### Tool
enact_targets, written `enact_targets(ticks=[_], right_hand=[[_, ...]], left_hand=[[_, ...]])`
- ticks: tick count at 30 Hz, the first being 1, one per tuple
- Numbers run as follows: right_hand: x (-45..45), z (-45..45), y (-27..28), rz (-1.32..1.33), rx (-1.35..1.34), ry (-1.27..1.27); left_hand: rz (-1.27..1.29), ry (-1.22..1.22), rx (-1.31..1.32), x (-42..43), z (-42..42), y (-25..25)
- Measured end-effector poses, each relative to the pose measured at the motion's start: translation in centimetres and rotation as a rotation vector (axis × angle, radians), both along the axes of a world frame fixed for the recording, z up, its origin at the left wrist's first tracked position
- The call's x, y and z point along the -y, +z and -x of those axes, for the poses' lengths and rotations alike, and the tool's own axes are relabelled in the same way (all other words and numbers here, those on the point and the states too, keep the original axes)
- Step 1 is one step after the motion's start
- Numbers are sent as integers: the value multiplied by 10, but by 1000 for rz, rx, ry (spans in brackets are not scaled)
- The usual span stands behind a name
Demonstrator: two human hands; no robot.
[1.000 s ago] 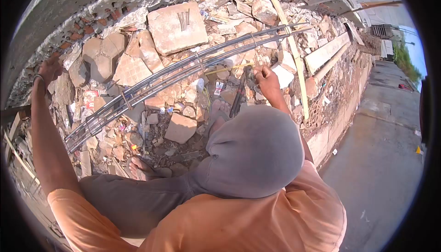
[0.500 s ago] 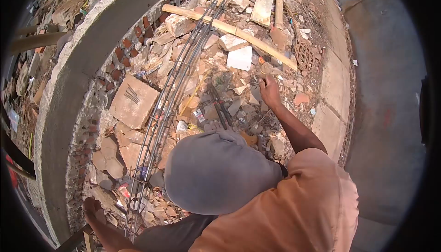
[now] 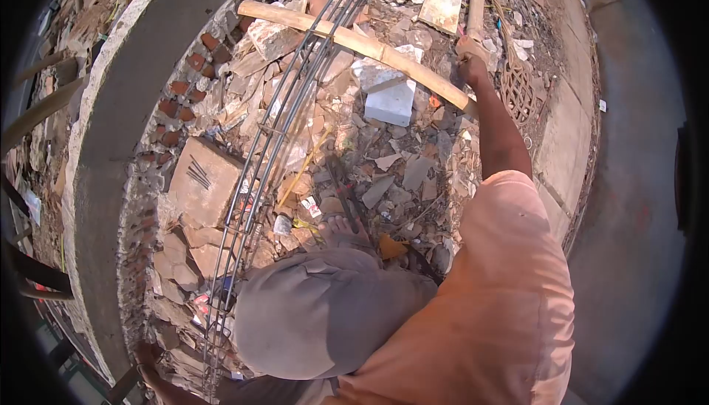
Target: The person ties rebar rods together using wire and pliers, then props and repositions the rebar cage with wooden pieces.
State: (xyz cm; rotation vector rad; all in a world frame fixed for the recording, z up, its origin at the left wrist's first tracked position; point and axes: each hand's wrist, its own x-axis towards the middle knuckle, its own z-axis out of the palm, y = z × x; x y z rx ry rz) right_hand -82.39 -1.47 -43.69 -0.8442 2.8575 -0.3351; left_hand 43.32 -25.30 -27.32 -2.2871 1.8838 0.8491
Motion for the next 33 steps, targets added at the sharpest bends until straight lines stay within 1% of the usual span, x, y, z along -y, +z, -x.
enact_targets(ticks=[1,2,5,6,8,9,10,11,12,13,14,15,16,17,18,19,20,22,23,24,25,26,27,28,29,30,31,32,33], right_hand=[[7,11,-13,-46,-36,79],[11,18,-22,-150,-68,71],[25,20,-22,-133,19,-28],[31,16,-15,-129,13,-52],[33,23,-26,-146,-138,-28],[38,27,-29,-151,-217,-15],[46,24,-18,-67,-207,-9],[49,15,7,11,-190,-2],[50,5,43,90,-179,6],[54,-15,87,225,-117,-21],[54,-30,122,339,-135,11],[59,-53,162,303,175,-106],[59,-64,188,282,265,-139],[50,-36,187,361,-179,-31],[47,-38,218,466,-209,-114],[45,-53,250,564,-36,-185],[44,-66,270,698,79,-174],[44,-102,309,893,155,-109],[46,-124,326,989,196,-63],[49,-150,338,1061,239,-12],[52,-183,348,1131,292,47],[58,-216,356,1198,352,113],[66,-247,361,1233,407,163],[74,-280,363,1264,463,213],[81,-318,367,1295,550,251],[87,-351,370,1304,651,307],[94,-387,370,1336,762,357],[99,-419,370,1303,897,411],[108,-452,364,1326,983,451]], left_hand=[[-21,46,-39,-2,16,1],[-37,51,-74,-3,33,4],[-77,-31,-142,-6,84,18],[-99,100,-161,-6,97,19],[-127,366,-207,-4,124,17],[-146,327,-149,1,142,18],[-165,295,-88,5,157,24],[-189,265,-21,4,162,32],[-168,216,9,7,148,33],[-141,165,27,19,133,27],[-112,110,41,26,125,19],[-86,45,87,33,130,22],[-63,-18,138,43,143,31],[-15,-67,143,52,153,31],[20,-136,38,63,152,28],[28,-144,28,70,181,37],[30,-190,128,70,227,61],[216,-411,16,69,281,84],[256,-447,-69,63,318,101],[261,-365,-193,56,350,112],[274,-403,-290,49,381,127],[250,-366,-394,40,409,137],[220,-321,-637,33,429,138],[176,-346,-696,33,442,130],[246,-483,-722,23,461,132],[250,-481,-881,14,478,122],[238,-460,-985,-3,494,122],[233,-475,-1059,-15,504,115],[130,-393,-1259,-30,515,107]])
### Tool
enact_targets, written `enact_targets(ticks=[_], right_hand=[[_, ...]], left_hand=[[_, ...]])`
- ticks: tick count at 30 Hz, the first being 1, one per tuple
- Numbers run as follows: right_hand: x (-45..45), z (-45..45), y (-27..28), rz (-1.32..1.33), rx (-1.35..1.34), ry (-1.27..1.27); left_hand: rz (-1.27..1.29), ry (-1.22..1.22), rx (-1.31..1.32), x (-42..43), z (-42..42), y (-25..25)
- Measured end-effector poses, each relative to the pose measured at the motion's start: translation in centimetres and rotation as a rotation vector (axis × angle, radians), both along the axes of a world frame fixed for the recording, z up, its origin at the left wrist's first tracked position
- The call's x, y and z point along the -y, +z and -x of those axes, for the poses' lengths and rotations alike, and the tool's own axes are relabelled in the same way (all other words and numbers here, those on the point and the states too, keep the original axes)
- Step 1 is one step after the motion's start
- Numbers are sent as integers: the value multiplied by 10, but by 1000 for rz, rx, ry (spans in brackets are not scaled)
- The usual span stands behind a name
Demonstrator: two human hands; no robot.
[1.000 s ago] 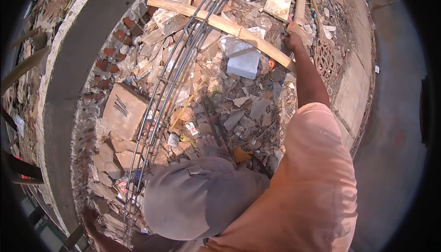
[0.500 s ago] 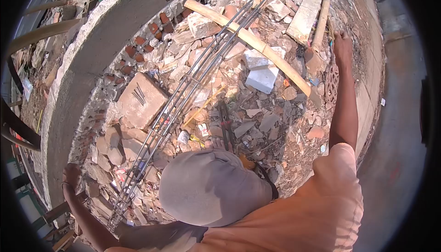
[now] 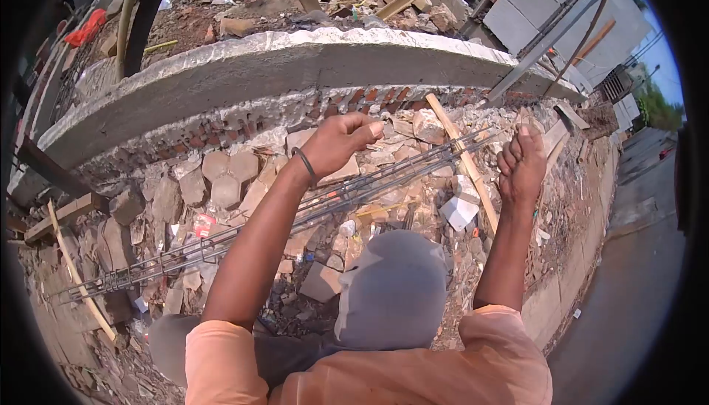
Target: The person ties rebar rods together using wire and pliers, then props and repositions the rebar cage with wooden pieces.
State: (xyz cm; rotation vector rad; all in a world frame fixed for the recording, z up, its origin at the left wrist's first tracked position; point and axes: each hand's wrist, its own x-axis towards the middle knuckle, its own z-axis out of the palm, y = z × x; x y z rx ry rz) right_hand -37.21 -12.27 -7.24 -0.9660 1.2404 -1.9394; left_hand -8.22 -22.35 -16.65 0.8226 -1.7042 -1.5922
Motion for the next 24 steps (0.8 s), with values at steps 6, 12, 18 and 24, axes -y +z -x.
enact_targets(ticks=[6,12,18,24], right_hand=[[30,-167,-51,-162,-5,289],[49,-204,-93,-325,-430,247],[57,-198,-90,-202,245,351],[56,-193,-107,-255,-257,59]], left_hand=[[-207,293,-839,-24,-4,-7],[-343,411,-918,-25,-61,-23],[-395,588,-802,-20,-66,-41],[-458,652,-911,-9,-67,-38]])
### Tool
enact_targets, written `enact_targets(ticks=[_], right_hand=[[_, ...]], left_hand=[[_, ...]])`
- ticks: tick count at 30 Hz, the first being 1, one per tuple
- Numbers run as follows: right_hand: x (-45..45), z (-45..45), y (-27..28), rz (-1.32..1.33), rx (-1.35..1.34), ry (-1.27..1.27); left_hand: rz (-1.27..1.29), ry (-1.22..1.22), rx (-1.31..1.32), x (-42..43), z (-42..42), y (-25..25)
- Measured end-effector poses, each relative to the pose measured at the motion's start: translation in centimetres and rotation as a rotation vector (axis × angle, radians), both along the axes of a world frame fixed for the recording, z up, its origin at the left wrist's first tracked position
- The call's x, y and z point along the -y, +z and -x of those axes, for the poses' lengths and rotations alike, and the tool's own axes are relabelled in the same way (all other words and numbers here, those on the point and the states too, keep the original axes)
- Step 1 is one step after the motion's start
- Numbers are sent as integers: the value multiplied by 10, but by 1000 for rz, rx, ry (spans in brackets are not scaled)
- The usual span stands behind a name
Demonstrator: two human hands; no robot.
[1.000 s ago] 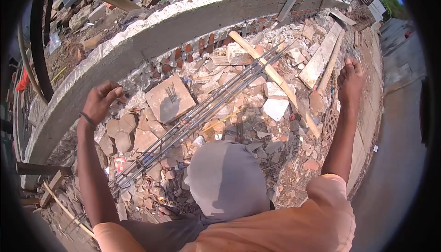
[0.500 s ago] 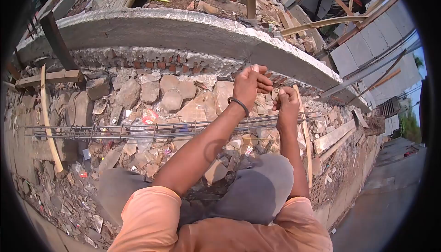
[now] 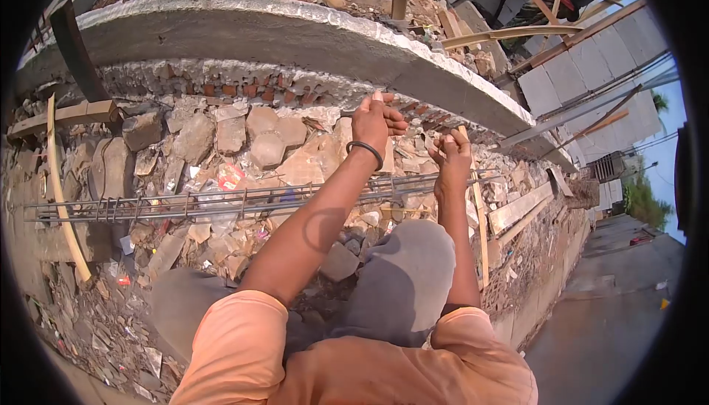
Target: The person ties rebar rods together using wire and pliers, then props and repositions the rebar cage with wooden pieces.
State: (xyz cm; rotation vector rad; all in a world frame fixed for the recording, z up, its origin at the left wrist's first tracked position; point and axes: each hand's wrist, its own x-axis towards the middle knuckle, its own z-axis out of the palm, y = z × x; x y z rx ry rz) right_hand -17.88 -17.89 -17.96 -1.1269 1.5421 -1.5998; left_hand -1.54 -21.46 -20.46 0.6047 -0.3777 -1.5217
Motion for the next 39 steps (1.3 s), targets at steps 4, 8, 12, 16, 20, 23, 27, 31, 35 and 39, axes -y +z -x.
enact_targets(ticks=[4,8,12,16,20,23,27,31,35,39], right_hand=[[-17,-20,39,485,-1211,-37],[-9,-44,45,-170,-917,624],[-5,-21,31,117,-1145,650],[-21,-21,37,164,-1166,709],[-12,-16,37,243,-1195,751],[-9,-10,49,204,-1205,786],[-10,-11,71,156,-1185,764],[-17,-14,83,77,-1154,729],[-24,1,94,-39,-1007,645],[-38,1,118,-136,-904,586]], left_hand=[[57,-46,-200,10,-4,3],[146,-21,-477,19,-4,9],[-224,390,-373,40,-42,15],[-168,573,-44,44,-80,11],[-63,677,-81,42,-83,25],[34,626,-216,43,-92,32],[35,603,-248,43,-104,33],[23,649,-234,40,-128,36],[10,709,-408,41,-163,35],[27,642,-619,43,-200,12]])
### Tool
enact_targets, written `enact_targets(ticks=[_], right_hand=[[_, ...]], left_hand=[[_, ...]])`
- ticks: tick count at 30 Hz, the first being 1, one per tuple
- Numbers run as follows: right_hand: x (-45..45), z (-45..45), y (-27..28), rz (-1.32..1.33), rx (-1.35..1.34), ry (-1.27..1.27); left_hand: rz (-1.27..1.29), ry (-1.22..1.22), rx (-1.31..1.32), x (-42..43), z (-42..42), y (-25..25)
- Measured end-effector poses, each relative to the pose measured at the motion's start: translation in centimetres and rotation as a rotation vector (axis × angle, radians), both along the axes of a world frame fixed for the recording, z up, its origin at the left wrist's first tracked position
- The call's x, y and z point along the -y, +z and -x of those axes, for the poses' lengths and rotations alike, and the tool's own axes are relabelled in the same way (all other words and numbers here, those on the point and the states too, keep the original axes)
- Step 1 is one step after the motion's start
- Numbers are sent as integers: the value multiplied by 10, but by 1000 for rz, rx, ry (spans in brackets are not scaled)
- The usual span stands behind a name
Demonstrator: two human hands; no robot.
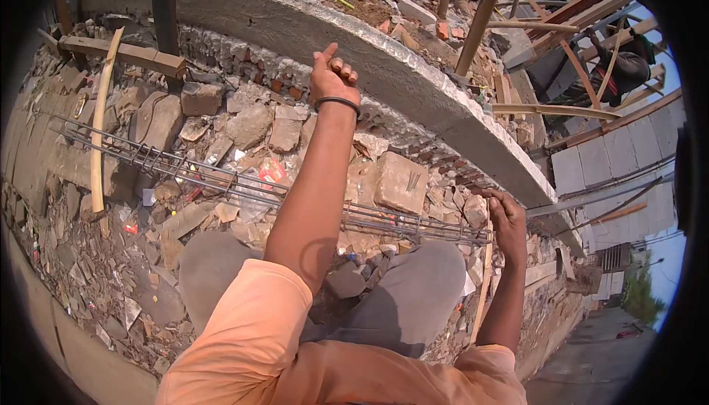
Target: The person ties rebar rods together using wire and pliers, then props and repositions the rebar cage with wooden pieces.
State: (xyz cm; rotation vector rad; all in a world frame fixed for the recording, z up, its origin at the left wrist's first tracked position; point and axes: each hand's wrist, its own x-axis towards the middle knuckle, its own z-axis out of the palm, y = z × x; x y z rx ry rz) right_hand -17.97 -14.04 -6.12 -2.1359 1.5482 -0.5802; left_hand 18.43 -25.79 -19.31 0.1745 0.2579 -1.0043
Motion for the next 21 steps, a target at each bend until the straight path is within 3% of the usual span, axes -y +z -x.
enact_targets(ticks=[5,6,8,11,13,18,21], right_hand=[[17,11,12,145,-122,53],[18,14,17,-7,11,-18],[30,35,19,-166,18,-72],[38,58,18,-315,163,-64],[36,72,23,-375,127,-76],[31,93,30,-454,200,-85],[18,82,23,-454,63,-71]], left_hand=[[41,82,-86,6,-64,-41],[78,84,-89,9,-83,-54],[95,153,-67,4,-103,-57],[-60,255,-97,5,-133,-67],[-95,283,-168,13,-172,-98],[-127,316,-14,18,-210,-138],[-213,358,4,22,-222,-158]])
